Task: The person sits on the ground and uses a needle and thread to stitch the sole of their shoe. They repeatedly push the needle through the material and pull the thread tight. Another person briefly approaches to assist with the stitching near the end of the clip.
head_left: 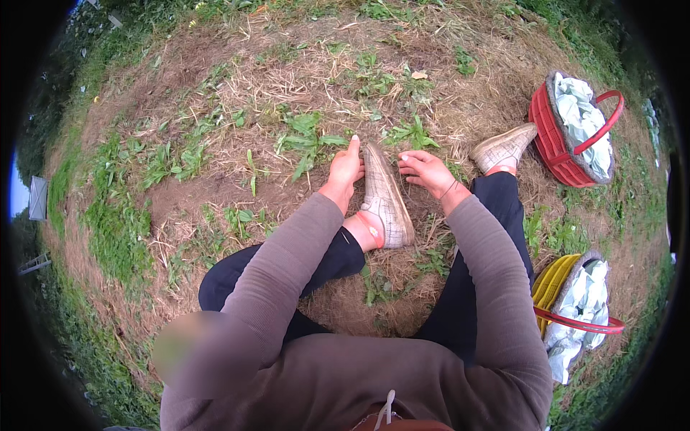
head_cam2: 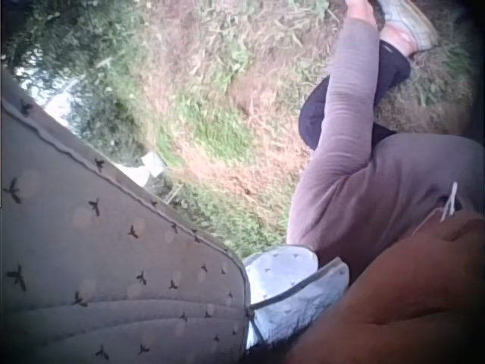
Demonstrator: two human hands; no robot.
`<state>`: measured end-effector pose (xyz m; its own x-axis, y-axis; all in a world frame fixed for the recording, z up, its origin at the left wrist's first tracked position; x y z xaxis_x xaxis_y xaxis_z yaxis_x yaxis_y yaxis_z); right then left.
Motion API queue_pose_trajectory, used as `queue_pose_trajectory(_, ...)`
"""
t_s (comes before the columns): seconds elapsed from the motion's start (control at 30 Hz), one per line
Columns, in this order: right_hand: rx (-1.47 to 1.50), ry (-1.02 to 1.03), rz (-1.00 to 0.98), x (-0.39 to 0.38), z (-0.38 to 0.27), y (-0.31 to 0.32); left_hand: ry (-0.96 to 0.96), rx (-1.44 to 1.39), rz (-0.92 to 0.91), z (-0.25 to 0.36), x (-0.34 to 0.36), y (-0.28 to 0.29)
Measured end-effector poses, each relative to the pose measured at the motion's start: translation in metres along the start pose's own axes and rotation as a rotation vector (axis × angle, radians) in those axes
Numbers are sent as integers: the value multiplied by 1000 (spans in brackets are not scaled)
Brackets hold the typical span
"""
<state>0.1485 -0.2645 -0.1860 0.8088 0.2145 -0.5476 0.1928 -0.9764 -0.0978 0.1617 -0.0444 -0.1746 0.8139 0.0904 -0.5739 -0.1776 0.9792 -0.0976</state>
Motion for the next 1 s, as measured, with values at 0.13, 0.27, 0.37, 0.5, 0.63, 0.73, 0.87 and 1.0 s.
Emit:
queue_pose_trajectory(0.13,38,10,-74,13,-2,-13,75,-209,-48,-30,12,-22)
queue_pose_trajectory(0.27,128,36,-156,18,-4,-20,-12,-138,-4,-21,1,-24)
queue_pose_trajectory(0.37,102,61,-199,19,-6,-25,-115,-39,58,-11,-17,-24)
queue_pose_trajectory(0.5,7,121,-182,17,-9,-27,-99,-32,23,-10,-17,-27)
queue_pose_trajectory(0.63,31,155,-142,16,-9,-30,-126,-44,58,-14,-14,-24)
queue_pose_trajectory(0.73,23,212,-122,15,-10,-32,-129,-69,38,-17,-12,-26)
queue_pose_trajectory(0.87,35,229,-116,17,-9,-32,-135,-82,6,-16,-12,-27)
queue_pose_trajectory(1.0,77,239,-111,18,-7,-34,-135,-71,28,-14,-14,-25)
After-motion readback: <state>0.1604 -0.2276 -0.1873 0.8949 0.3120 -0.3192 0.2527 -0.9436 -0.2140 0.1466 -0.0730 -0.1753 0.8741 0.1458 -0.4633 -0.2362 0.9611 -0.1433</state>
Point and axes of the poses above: each hand's wrist, its own x-axis towards the middle knuckle, its own y-axis out of the back of the hand, z = x × y, the point moved 9 cm from there along x, towards the middle knuckle, and after that the axes turned 5 degrees about -x, right-handed, at the moved point
